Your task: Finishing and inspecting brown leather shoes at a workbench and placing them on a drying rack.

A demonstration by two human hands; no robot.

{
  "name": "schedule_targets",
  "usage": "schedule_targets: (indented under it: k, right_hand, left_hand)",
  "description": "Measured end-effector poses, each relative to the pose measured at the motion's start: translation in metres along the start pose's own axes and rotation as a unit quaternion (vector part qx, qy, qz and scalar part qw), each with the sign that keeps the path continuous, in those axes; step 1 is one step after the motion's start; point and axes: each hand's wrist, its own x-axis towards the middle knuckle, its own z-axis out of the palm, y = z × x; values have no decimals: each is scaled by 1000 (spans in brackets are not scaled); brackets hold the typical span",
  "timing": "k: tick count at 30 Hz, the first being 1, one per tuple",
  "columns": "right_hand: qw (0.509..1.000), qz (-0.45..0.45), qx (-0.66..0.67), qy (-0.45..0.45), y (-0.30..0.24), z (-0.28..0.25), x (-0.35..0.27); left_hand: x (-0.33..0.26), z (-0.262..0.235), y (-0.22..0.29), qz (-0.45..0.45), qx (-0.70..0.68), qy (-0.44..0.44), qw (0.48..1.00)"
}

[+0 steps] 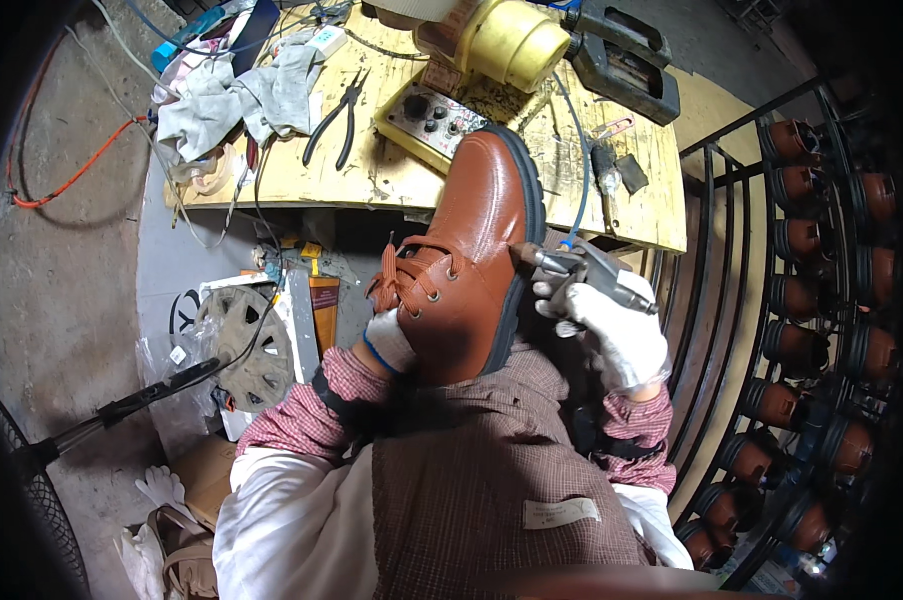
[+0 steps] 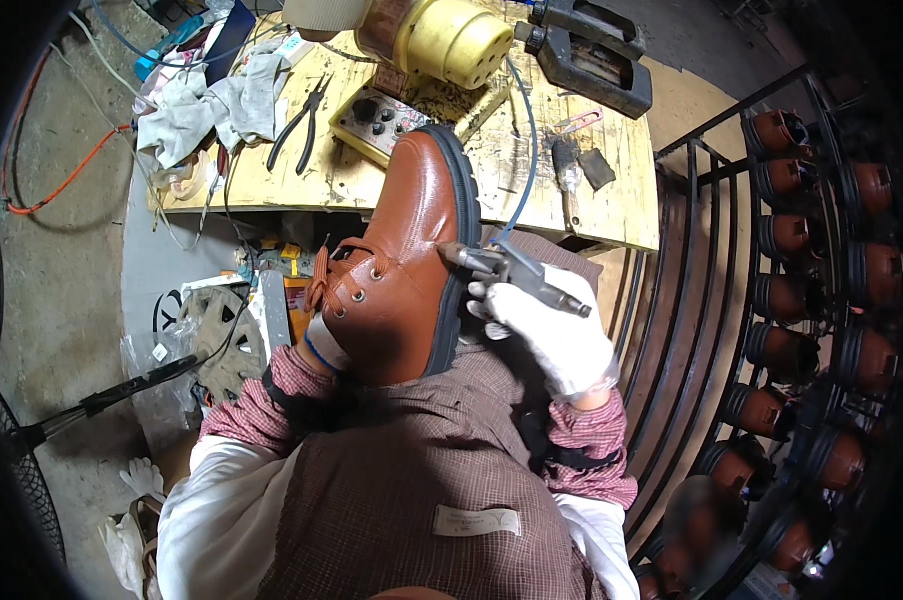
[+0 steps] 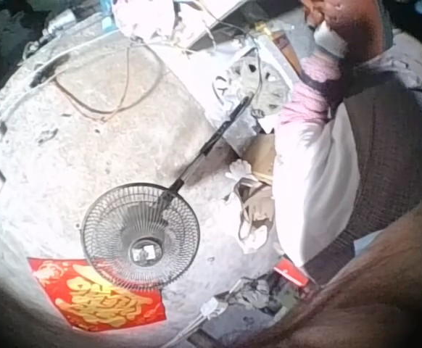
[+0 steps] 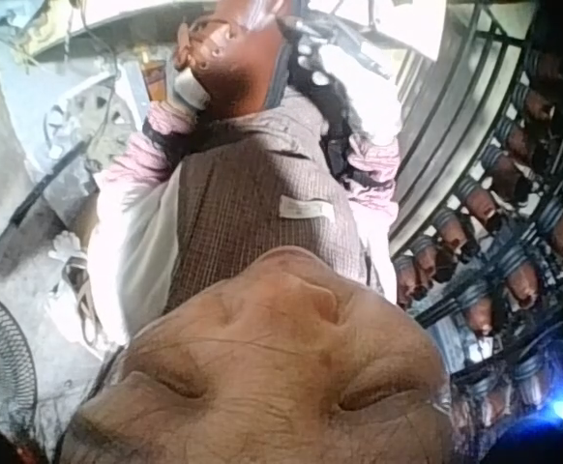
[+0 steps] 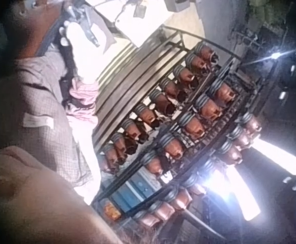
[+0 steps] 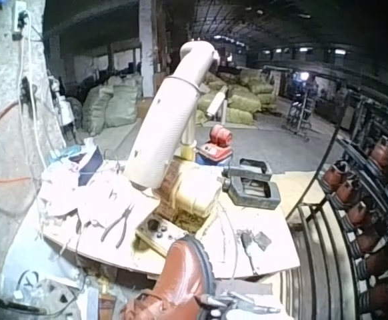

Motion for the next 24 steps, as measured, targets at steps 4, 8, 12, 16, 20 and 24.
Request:
schedule_targets:
  k: [4,8,12,16,20,24]
  right_hand:
    - [999,12,-29,-19,-24,-15,0]
    - [997,27,-27,-63,-34,-41,0]
    - [995,30,17,-96,-41,-56,-4]
    - [988,3,-128,-83,-48,-64,-2]
    - [985,31,-160,-62,-60,-60,-4]
    - [985,26,-164,-50,-54,-64,-7]
  left_hand:
    - [10,-15,-7,-18,-158,-68,985]
    - [30,-28,-8,31,-39,-30,998]
    - [24,-10,-32,12,-127,-143,981]
    - [42,-14,-30,74,-66,-123,987]
    - [56,-18,-13,120,349,-105,924]
    - [50,-15,-23,138,246,-57,958]
